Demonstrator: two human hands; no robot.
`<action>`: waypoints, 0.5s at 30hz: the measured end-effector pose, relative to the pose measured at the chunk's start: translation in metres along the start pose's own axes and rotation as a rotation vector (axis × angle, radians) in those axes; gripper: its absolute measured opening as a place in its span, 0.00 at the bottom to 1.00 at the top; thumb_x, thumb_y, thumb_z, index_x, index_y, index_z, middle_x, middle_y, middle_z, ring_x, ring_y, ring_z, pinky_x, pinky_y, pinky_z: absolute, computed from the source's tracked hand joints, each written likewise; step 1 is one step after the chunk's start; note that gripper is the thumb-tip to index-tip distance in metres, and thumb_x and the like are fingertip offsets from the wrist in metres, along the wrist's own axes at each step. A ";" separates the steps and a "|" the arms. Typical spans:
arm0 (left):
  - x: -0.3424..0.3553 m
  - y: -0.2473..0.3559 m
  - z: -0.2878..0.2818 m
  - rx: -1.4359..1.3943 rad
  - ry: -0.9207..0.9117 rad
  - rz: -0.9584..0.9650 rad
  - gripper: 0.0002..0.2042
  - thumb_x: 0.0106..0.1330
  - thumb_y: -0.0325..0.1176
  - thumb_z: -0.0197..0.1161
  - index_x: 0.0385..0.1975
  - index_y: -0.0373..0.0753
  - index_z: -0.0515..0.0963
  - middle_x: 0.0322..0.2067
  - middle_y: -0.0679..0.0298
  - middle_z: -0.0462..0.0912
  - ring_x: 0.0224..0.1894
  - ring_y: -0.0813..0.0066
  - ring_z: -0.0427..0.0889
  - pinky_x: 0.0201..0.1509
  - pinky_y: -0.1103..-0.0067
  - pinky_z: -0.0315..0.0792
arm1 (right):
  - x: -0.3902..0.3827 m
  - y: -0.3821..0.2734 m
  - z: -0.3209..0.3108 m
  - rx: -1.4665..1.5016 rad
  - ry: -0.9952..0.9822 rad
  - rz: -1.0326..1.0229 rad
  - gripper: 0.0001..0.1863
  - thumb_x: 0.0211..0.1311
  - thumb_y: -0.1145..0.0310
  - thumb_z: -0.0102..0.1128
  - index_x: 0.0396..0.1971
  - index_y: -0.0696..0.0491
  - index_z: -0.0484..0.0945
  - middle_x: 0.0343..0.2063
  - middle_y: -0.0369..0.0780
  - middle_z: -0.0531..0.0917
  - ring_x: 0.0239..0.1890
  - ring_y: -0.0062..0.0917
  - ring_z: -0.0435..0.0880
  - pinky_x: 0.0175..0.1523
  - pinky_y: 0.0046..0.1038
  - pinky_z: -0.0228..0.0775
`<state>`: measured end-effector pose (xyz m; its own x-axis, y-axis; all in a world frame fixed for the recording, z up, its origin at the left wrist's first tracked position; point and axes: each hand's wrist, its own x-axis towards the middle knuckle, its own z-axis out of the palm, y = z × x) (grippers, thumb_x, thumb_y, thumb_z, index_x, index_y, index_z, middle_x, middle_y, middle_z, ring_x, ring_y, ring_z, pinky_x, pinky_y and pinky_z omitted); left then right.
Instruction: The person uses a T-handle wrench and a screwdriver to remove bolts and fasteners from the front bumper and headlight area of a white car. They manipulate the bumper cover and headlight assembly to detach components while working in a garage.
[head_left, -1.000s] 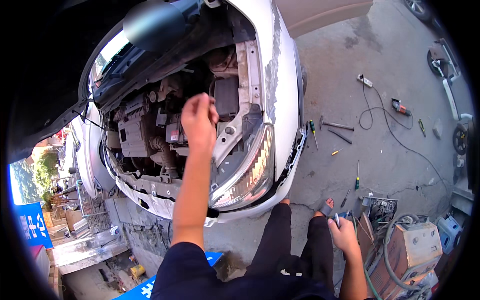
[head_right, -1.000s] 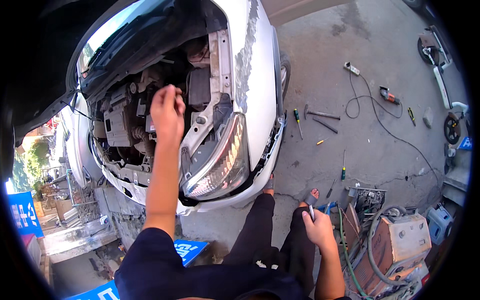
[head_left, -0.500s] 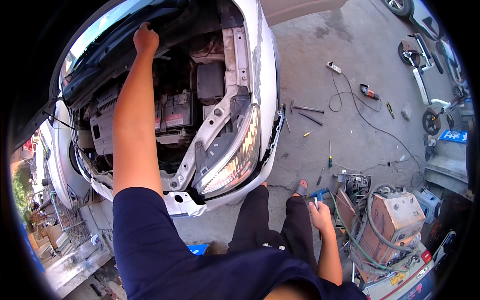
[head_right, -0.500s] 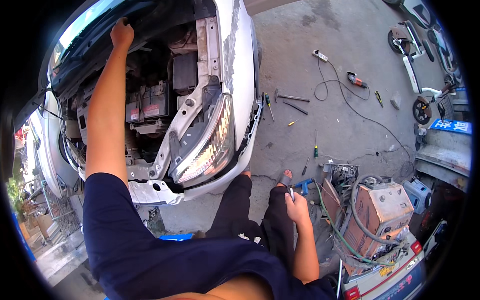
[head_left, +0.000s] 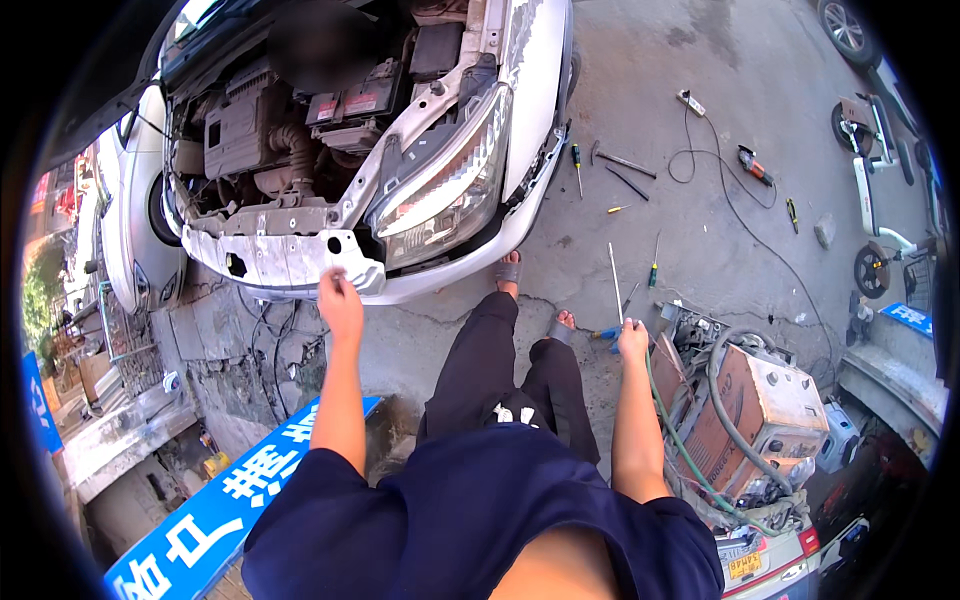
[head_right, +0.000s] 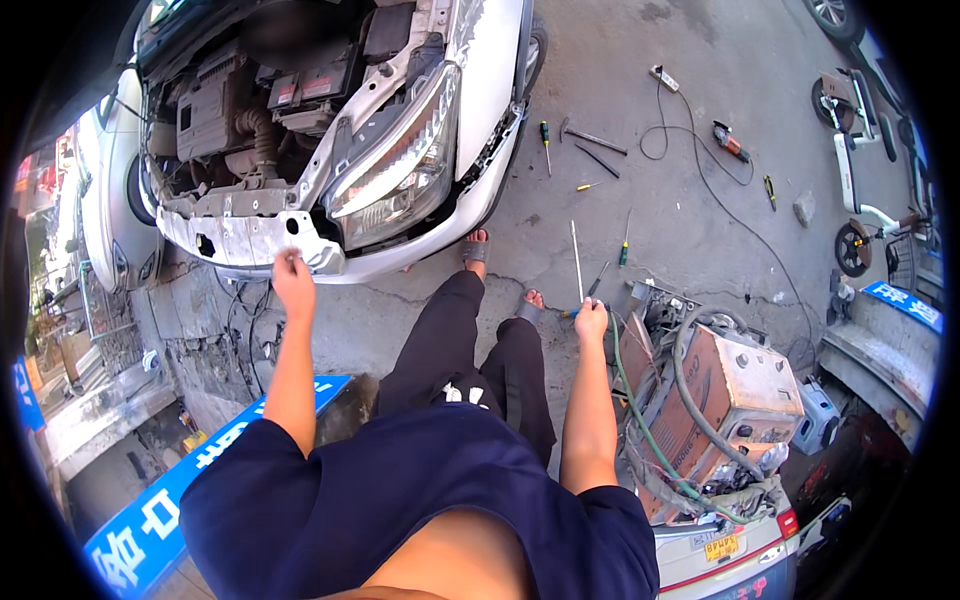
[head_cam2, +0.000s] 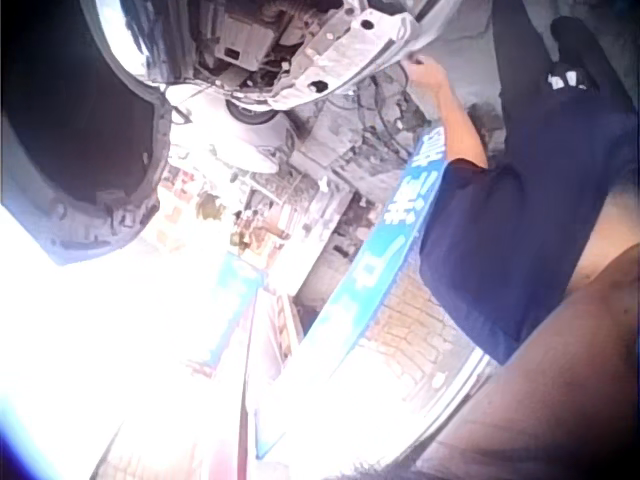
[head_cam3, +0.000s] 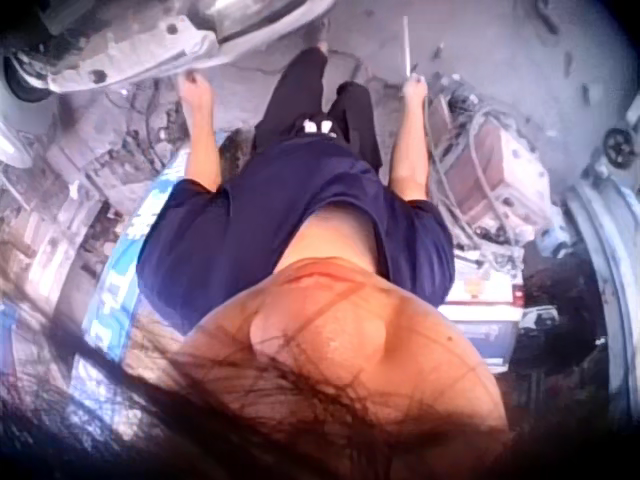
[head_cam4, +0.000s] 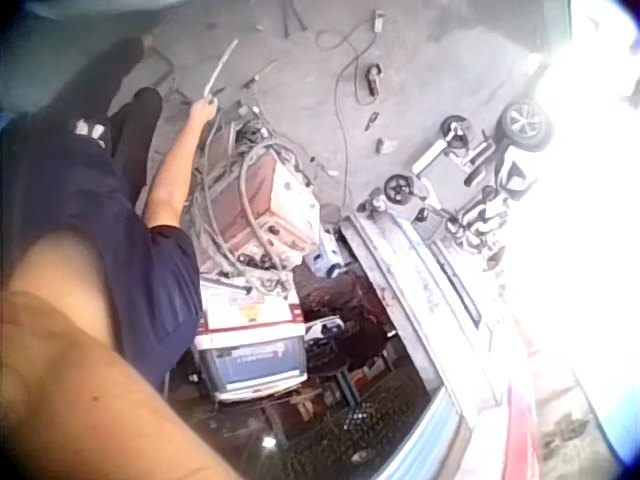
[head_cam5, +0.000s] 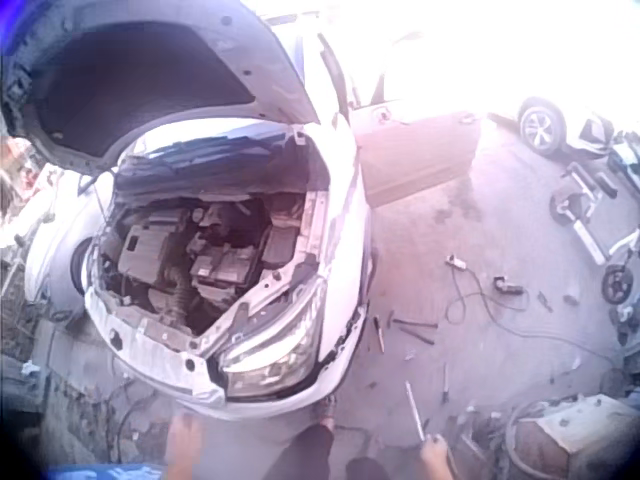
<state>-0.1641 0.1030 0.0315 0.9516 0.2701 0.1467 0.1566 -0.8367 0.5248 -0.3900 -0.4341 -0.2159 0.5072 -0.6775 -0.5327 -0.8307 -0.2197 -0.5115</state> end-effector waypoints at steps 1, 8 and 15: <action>-0.066 -0.031 -0.013 -0.023 -0.048 -0.125 0.09 0.65 0.28 0.61 0.43 0.35 0.81 0.41 0.47 0.86 0.46 0.47 0.85 0.52 0.61 0.78 | 0.003 0.010 -0.006 0.038 0.032 0.008 0.18 0.74 0.59 0.56 0.36 0.62 0.81 0.32 0.47 0.86 0.37 0.35 0.85 0.46 0.38 0.74; -0.426 -0.174 -0.130 0.483 -1.343 -0.557 0.14 0.65 0.36 0.63 0.46 0.35 0.84 0.44 0.41 0.86 0.49 0.46 0.86 0.55 0.62 0.78 | 0.004 -0.001 -0.052 0.007 -0.034 0.039 0.14 0.73 0.61 0.57 0.43 0.59 0.80 0.36 0.45 0.86 0.41 0.37 0.86 0.47 0.39 0.77; -0.383 -0.184 -0.101 0.410 -1.002 -0.483 0.14 0.66 0.36 0.64 0.45 0.33 0.84 0.41 0.42 0.87 0.46 0.49 0.87 0.52 0.63 0.79 | 0.009 -0.010 -0.062 0.434 -0.211 0.401 0.17 0.75 0.64 0.54 0.60 0.48 0.74 0.44 0.42 0.80 0.43 0.36 0.83 0.48 0.50 0.82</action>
<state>-0.5839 0.2019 -0.0365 0.5246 0.2585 -0.8111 0.4560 -0.8899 0.0113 -0.3915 -0.4817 -0.1741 0.2467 -0.4848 -0.8391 -0.8194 0.3580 -0.4477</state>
